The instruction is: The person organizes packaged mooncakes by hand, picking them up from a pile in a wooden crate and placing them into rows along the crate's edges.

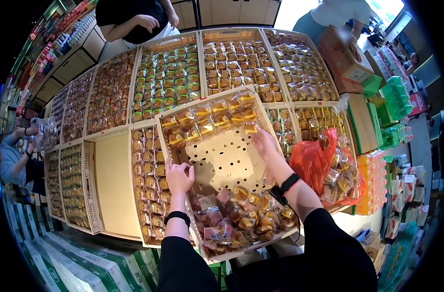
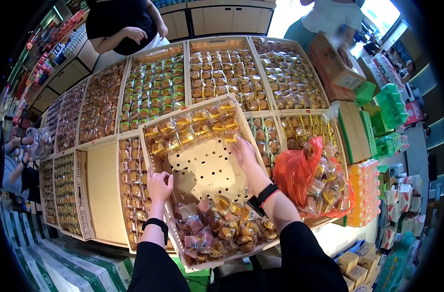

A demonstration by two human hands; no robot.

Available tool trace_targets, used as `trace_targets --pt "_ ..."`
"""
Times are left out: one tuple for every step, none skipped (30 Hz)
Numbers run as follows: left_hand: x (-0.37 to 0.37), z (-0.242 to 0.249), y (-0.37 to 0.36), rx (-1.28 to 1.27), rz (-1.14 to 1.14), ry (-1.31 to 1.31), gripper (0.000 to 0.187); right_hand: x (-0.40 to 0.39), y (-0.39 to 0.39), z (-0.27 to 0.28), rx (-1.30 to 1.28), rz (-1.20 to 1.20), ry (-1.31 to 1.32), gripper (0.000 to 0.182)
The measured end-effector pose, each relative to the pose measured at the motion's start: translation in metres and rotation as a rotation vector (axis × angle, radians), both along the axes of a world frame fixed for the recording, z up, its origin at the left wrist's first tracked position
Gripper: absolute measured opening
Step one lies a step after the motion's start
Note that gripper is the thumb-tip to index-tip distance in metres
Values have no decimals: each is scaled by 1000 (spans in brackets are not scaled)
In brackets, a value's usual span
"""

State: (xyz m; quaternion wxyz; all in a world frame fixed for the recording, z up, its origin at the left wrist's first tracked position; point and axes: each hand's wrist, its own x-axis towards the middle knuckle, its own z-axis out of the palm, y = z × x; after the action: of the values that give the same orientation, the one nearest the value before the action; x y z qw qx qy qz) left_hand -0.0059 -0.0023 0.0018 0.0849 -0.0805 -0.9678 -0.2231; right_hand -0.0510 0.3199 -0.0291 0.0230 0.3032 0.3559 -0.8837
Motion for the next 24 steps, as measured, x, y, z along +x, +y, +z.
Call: trace_targets --pt "0 2 0 -4 1 -3 22 -12 -3 2 70 -14 3 27" --pt "0 3 1 -8 2 -1 22 -22 -7 3 141 -28 5 27" --pt "1 5 2 -13 4 0 22 -31 -12 5 137 -26 1 27" --pt "1 5 2 -17 6 -4 22 -39 -17 7 137 -32 2 28" --pt "1 5 2 -3 4 7 21 -47 -21 8 137 -38 4 28" --pt "1 5 1 9 3 17 20 -53 -24 5 134 -34 1 28" --pt "1 5 0 5 7 14 20 -59 -27 2 258 11 -16 28" --pt "1 5 0 21 4 27 19 -64 -29 0 382 56 -32 29" --pt "2 4 0 40 0 40 19 -67 -29 0 490 27 -13 28" --pt "2 4 1 39 3 35 19 -67 -29 -1 489 31 -17 28" --pt "2 4 1 32 6 37 18 -68 -29 -2 512 31 -42 28" --pt "1 5 1 26 10 40 18 -70 -29 -3 536 32 -66 28" --pt "1 6 1 25 13 38 18 -71 -29 -4 535 35 -67 28" --pt "1 7 1 30 6 17 18 -72 -29 -5 530 32 -64 28" --pt "1 6 1 36 0 -3 19 -72 -28 -6 525 28 -60 28" --pt "1 6 1 35 3 -4 19 -73 -29 -7 525 31 -61 28" --pt "1 6 1 22 3 6 19 -73 -29 -8 518 22 -59 28" --pt "1 6 1 8 3 15 19 -72 -30 -7 511 12 -58 27" --pt "1 6 1 8 4 14 19 -71 -33 -6 511 13 -60 27" --pt "1 6 1 -3 7 18 19 -68 -36 -5 466 -58 -55 26" --pt "1 6 1 -13 11 23 20 -64 -40 -1 421 -126 -50 25" --pt "1 5 0 -13 14 20 20 -58 -42 3 422 -123 -52 25" --pt "1 4 -1 -13 12 22 20 -50 -43 7 394 -141 -93 23" --pt "0 5 0 -12 12 23 20 -45 -43 2 367 -158 -133 22"
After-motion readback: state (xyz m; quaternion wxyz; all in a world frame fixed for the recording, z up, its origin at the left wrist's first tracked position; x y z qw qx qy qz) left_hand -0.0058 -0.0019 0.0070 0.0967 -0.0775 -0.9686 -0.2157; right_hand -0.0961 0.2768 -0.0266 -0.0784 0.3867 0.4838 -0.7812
